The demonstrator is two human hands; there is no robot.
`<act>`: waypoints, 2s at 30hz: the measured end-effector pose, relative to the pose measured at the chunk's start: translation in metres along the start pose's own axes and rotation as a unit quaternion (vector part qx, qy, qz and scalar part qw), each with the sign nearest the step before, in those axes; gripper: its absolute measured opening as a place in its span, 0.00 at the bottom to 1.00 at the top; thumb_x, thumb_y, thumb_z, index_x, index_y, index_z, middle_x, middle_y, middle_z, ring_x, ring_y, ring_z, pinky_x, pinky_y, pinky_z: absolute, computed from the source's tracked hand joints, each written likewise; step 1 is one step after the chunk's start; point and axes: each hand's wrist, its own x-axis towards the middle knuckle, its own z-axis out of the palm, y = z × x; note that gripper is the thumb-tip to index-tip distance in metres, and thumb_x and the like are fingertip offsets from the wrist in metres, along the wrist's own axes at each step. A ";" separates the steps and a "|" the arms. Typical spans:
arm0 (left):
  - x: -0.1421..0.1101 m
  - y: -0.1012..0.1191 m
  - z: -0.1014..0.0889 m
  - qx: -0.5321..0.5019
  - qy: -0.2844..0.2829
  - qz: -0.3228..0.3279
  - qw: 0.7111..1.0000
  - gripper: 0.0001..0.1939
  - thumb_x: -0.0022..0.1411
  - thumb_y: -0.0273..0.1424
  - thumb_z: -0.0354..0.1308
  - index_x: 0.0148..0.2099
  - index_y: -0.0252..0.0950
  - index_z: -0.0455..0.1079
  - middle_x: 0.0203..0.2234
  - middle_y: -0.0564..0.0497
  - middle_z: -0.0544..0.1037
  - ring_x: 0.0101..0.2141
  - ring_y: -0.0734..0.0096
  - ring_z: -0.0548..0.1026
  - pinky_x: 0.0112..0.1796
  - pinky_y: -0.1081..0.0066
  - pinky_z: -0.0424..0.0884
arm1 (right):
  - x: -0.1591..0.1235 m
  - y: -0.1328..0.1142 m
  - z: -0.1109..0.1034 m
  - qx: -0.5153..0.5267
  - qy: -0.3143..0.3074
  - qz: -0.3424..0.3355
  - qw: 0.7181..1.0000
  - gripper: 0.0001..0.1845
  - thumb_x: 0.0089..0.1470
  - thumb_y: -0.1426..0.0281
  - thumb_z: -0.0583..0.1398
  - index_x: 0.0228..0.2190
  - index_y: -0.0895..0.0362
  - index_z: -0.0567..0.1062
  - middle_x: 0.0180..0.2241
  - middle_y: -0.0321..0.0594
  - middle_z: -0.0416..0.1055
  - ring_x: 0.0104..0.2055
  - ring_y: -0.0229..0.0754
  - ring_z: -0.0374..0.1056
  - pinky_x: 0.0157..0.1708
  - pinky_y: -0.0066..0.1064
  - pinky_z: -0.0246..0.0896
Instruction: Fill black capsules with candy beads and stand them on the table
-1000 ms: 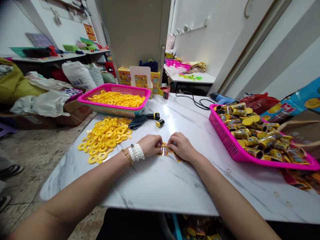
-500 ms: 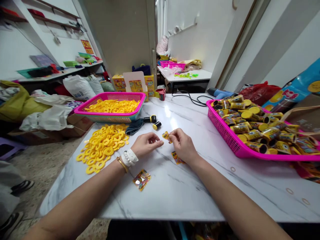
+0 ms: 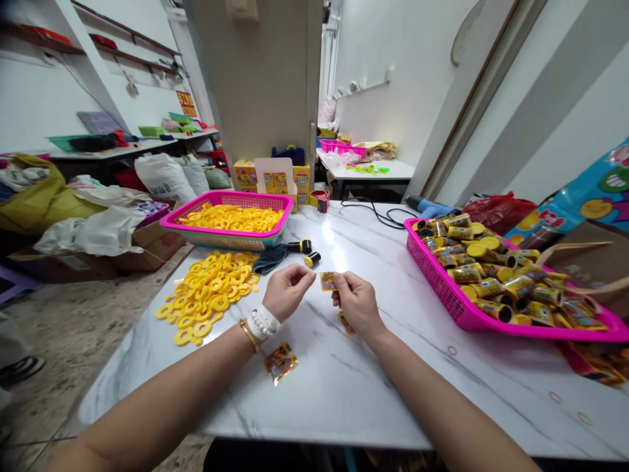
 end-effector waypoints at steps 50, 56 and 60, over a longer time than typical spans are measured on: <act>0.037 -0.015 -0.030 -0.391 -0.053 -0.336 0.856 0.03 0.59 0.23 0.61 0.32 0.27 0.74 0.27 0.47 0.78 0.14 0.91 0.57 0.12 0.85 0.43 | 0.067 0.002 -0.002 -0.220 -0.176 -0.011 0.959 0.14 0.49 0.64 0.63 0.38 0.55 0.70 0.33 0.39 0.75 0.35 0.44 0.73 0.32 0.33 0.66; 0.034 -0.012 -0.026 -0.449 -0.068 -0.370 0.810 0.05 0.62 0.22 0.57 0.33 0.28 0.72 0.26 0.48 0.77 0.13 0.91 0.57 0.11 0.87 0.42 | 0.036 0.000 -0.006 0.209 -0.106 0.137 0.962 0.16 0.44 0.63 0.69 0.35 0.53 0.74 0.38 0.37 0.76 0.40 0.42 0.74 0.41 0.34 0.70; 0.031 -0.011 -0.023 -0.449 -0.071 -0.370 0.810 0.04 0.62 0.22 0.57 0.34 0.28 0.72 0.25 0.48 0.76 0.13 0.91 0.57 0.11 0.87 0.43 | 0.036 0.002 0.005 0.226 -0.082 0.108 0.965 0.16 0.41 0.63 0.71 0.33 0.53 0.75 0.36 0.35 0.75 0.40 0.40 0.72 0.44 0.35 0.71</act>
